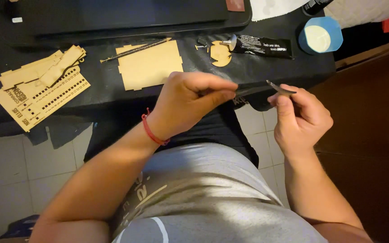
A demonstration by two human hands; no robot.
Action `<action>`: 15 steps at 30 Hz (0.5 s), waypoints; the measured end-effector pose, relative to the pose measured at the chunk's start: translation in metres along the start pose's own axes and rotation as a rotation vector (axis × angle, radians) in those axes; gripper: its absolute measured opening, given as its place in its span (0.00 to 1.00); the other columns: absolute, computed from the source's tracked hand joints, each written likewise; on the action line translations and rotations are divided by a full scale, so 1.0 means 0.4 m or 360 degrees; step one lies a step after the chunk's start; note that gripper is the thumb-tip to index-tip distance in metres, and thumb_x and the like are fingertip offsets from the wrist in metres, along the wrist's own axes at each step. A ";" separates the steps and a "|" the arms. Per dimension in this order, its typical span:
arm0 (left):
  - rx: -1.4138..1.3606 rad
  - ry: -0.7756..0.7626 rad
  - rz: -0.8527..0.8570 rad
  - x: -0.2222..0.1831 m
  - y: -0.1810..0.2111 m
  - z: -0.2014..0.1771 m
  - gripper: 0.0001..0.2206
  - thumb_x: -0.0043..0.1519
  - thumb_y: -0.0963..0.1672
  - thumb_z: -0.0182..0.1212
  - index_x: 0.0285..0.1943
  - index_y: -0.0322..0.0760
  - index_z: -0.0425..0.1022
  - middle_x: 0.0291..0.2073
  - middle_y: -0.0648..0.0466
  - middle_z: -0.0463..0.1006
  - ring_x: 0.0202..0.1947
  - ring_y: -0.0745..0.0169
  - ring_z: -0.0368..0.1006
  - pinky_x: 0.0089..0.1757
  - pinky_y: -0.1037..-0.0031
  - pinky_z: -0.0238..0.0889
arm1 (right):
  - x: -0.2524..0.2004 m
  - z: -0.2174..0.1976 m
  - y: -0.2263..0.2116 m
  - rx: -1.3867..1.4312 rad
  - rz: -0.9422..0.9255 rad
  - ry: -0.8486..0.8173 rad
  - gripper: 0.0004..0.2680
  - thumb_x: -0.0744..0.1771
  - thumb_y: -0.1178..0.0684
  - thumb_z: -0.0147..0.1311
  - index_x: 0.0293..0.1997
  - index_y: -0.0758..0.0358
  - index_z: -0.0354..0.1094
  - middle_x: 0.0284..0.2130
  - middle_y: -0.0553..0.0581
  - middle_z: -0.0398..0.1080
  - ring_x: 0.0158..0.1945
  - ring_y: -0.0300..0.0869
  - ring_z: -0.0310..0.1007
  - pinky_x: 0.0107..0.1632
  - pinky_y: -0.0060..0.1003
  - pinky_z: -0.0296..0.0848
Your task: Inspecting and assembling laser-cut wooden pieces by applying glue and joining parts together.
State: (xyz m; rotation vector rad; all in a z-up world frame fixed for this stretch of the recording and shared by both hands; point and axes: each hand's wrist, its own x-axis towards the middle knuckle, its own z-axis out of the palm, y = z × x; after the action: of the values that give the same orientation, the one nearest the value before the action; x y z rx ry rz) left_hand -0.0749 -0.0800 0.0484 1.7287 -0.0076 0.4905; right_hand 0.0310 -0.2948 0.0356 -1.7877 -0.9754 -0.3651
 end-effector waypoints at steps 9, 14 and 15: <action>0.0450 0.0268 0.0208 0.007 -0.086 -0.039 0.15 0.66 0.47 0.60 0.25 0.42 0.70 0.18 0.59 0.67 0.22 0.62 0.63 0.30 0.74 0.59 | 0.016 0.026 0.059 0.0108 0.0065 -0.0115 0.04 0.70 0.65 0.52 0.46 0.77 0.69 0.31 0.66 0.74 0.35 0.47 0.76 0.42 0.38 0.74; 0.1292 0.0457 0.0751 0.036 -0.145 -0.046 0.24 0.67 0.53 0.63 0.19 0.42 0.65 0.16 0.54 0.65 0.24 0.51 0.67 0.33 0.66 0.55 | 0.112 0.071 0.084 0.0134 -0.0190 -0.0301 0.05 0.73 0.61 0.42 0.45 0.76 0.60 0.40 0.75 0.72 0.45 0.59 0.75 0.48 0.50 0.69; 0.1447 0.0318 0.0742 0.039 -0.144 -0.039 0.17 0.64 0.54 0.63 0.30 0.43 0.71 0.27 0.57 0.71 0.31 0.53 0.68 0.36 0.65 0.54 | 0.132 0.083 0.085 0.0048 -0.0120 -0.0369 0.05 0.73 0.59 0.40 0.46 0.71 0.57 0.47 0.71 0.70 0.51 0.57 0.72 0.53 0.48 0.68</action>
State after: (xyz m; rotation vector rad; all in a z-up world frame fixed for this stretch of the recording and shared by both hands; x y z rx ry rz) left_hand -0.0500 -0.0484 0.0016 2.5695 -0.0519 1.1312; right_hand 0.0834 -0.2471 0.0336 -1.7966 -1.2068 -0.1913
